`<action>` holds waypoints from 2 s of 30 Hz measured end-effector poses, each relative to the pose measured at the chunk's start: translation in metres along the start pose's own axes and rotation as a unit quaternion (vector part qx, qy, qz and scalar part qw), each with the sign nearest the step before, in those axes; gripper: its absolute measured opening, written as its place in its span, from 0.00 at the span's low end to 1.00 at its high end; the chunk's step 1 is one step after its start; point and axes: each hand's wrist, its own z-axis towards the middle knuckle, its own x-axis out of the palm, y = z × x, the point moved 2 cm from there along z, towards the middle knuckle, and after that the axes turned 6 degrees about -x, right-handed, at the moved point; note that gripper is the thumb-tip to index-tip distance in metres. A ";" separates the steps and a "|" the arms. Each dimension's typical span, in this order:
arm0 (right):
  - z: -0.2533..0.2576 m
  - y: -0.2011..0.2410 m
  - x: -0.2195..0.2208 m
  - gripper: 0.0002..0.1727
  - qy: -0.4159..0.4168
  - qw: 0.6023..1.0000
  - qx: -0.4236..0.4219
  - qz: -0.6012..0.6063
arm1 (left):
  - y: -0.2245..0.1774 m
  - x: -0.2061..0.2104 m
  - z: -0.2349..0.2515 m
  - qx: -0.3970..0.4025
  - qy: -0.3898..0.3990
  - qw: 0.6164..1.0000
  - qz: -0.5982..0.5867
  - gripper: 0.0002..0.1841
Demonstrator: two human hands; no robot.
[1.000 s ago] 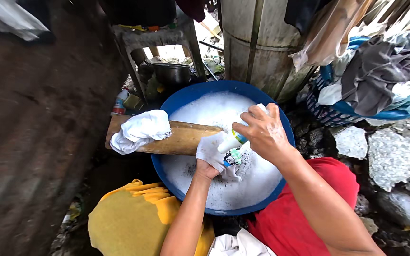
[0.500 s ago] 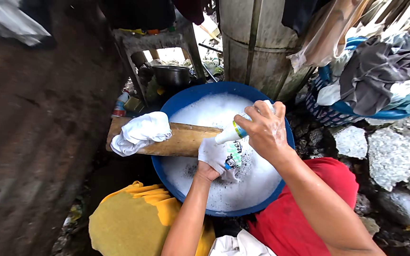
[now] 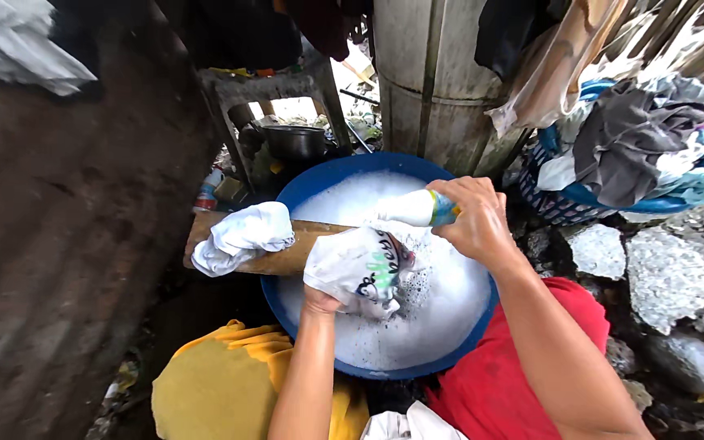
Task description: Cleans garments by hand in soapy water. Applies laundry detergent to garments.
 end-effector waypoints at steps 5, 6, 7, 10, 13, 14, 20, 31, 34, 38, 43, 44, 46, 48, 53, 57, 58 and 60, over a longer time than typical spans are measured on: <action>0.001 0.001 0.002 0.35 0.008 1.000 0.010 0.000 | 0.046 -0.018 0.000 -0.093 -0.172 0.980 0.030 0.26; 0.000 0.001 0.002 0.35 0.012 1.000 0.007 -0.004 | 0.048 -0.009 -0.001 -0.142 -0.190 0.971 0.010 0.28; 0.000 0.002 0.002 0.34 0.012 1.000 0.001 -0.011 | 0.048 -0.002 -0.001 -0.167 -0.178 0.970 -0.002 0.30; -0.004 0.002 0.005 0.34 -0.001 0.998 -0.032 -0.045 | 0.035 0.013 -0.008 -0.174 -0.126 0.977 0.003 0.31; -0.006 0.005 0.007 0.32 -0.033 0.993 -0.083 -0.079 | 0.025 0.021 -0.014 -0.164 -0.135 0.977 0.003 0.30; -0.006 0.005 0.008 0.32 -0.041 0.990 -0.098 -0.092 | 0.027 0.015 -0.012 -0.159 -0.112 0.981 -0.010 0.30; -0.010 0.013 0.015 0.27 -0.076 0.968 -0.168 -0.168 | 0.027 0.022 -0.014 -0.115 -0.154 0.981 -0.020 0.31; -0.011 0.019 0.021 0.22 -0.102 0.953 -0.189 -0.213 | 0.042 -0.040 -0.008 0.026 0.198 0.979 0.038 0.15; -0.010 0.019 0.020 0.23 -0.107 0.951 -0.180 -0.229 | 0.036 -0.004 -0.014 -0.055 0.016 0.998 -0.038 0.22; -0.009 0.019 0.020 0.23 -0.109 0.950 -0.177 -0.233 | 0.038 -0.001 -0.010 -0.103 -0.026 0.991 -0.082 0.19; -0.009 0.016 0.020 0.24 -0.099 0.952 -0.172 -0.234 | 0.038 -0.035 -0.005 -0.028 0.242 0.970 0.013 0.11; -0.009 0.016 0.020 0.24 -0.093 0.953 -0.168 -0.233 | 0.037 -0.028 -0.009 -0.027 0.168 0.985 0.017 0.11; -0.009 0.016 0.019 0.24 -0.088 0.955 -0.164 -0.231 | 0.034 -0.013 -0.015 -0.029 0.007 0.998 0.062 0.15; -0.009 0.014 0.018 0.23 -0.085 0.956 -0.161 -0.228 | 0.032 -0.008 -0.014 -0.057 -0.054 0.995 0.064 0.22; -0.009 0.010 0.014 0.23 -0.083 0.957 -0.156 -0.228 | 0.040 -0.037 -0.004 -0.004 0.166 0.986 0.026 0.16; -0.008 0.009 0.013 0.24 -0.075 0.958 -0.153 -0.231 | 0.038 -0.028 -0.011 -0.026 0.083 0.996 0.030 0.16; -0.008 0.009 0.013 0.24 -0.074 0.958 -0.153 -0.232 | 0.039 -0.021 -0.012 -0.036 0.052 0.998 0.004 0.19; -0.008 0.009 0.013 0.23 -0.072 0.958 -0.156 -0.230 | 0.031 0.015 -0.015 -0.091 -0.084 0.992 -0.009 0.27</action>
